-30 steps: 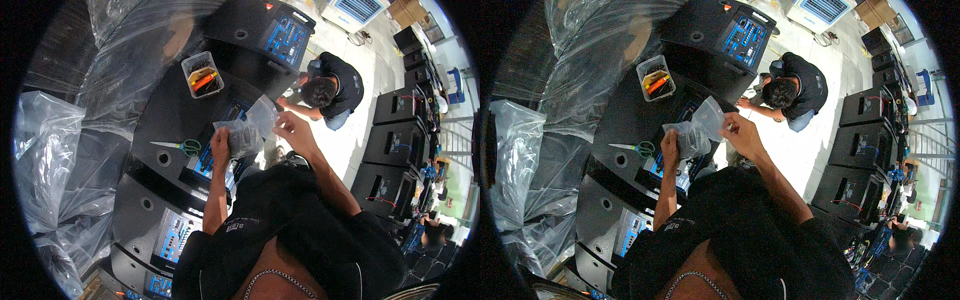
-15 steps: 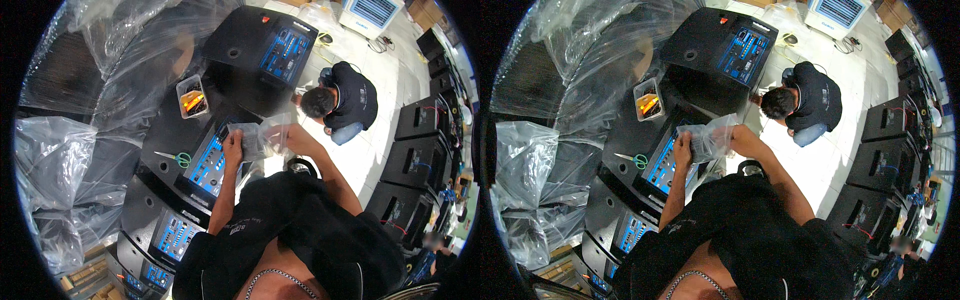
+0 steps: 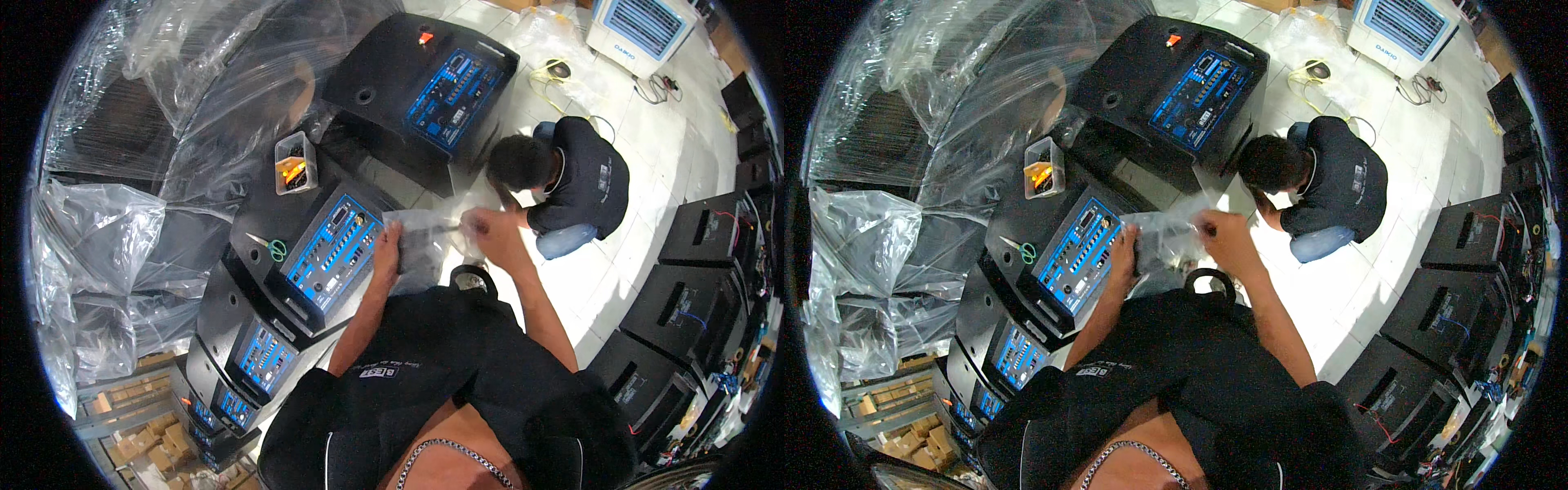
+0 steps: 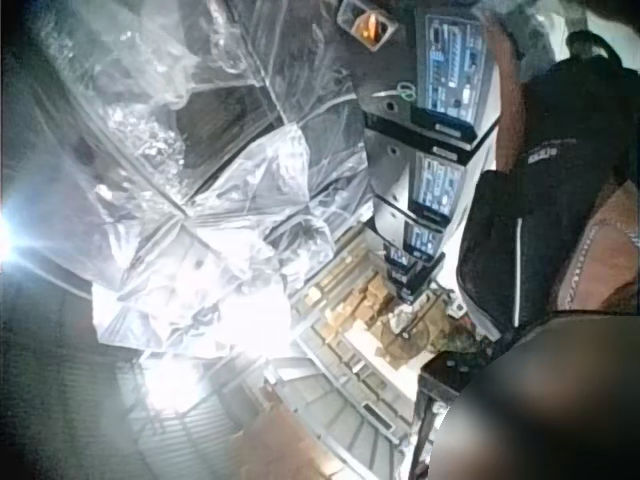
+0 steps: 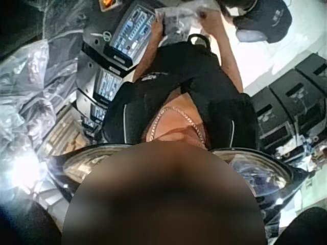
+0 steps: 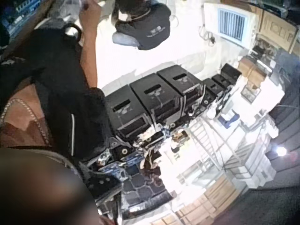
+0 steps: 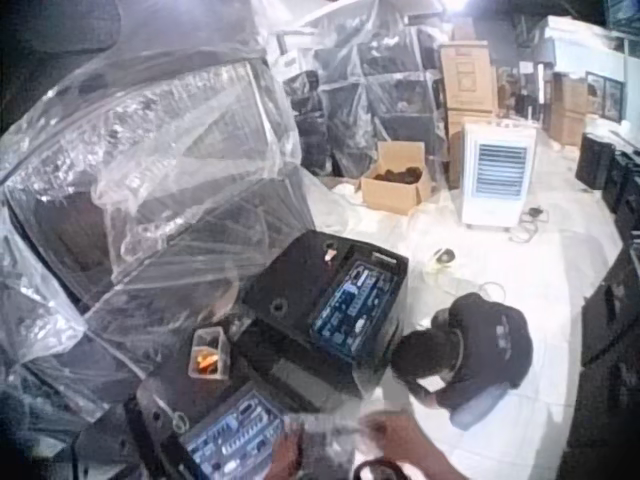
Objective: The person assembles electronic components into a large black speaker cabinet. They insert small black parts from a plastic bag into the blue control panel, connect wires, and use a power drill to secure components. Other workers are visible in the background performing similar assembly tasks.
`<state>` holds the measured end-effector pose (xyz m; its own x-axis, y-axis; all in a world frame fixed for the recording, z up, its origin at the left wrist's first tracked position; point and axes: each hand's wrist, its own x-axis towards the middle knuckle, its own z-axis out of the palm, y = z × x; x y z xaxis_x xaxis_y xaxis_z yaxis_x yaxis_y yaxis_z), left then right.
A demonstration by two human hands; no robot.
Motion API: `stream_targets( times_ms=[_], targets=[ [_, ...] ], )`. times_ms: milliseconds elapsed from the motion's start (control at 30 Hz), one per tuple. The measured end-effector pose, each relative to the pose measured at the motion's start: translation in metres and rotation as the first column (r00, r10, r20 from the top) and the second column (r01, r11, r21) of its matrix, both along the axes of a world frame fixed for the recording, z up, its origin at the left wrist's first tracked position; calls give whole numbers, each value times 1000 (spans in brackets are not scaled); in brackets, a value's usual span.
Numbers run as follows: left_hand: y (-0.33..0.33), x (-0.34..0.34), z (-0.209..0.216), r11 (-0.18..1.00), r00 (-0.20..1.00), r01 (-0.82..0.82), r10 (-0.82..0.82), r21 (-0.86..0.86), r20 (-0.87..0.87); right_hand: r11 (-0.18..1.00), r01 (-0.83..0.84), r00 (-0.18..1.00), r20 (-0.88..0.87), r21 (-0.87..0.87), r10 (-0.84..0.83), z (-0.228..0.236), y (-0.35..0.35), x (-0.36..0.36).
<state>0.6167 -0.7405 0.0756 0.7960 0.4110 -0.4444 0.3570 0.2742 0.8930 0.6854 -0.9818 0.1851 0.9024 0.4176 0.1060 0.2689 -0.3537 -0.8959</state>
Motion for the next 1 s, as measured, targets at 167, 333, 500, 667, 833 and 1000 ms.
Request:
stream_targets(
  times_ms=[167,333,500,667,833,1000],
  targets=[
    [8,19,12,927,991,-86,116,-366,61,856,262,942,-309,446,-127,11,-33,31],
    [24,58,-8,866,961,-133,231,-483,150,521,568,775,-627,637,-77,10,-33,58],
    [51,146,-17,810,928,-166,321,-562,189,316,692,681,-733,649,13,-8,-15,93],
    [96,272,-21,854,874,-123,334,-505,353,467,725,631,-761,507,-153,-45,-1,163],
    [151,386,-44,856,832,-245,427,-455,354,852,516,585,-764,93,-271,-50,25,238],
    [180,437,-63,935,813,-332,350,-123,465,953,289,760,-584,-91,-286,-79,39,310]
  ],
)
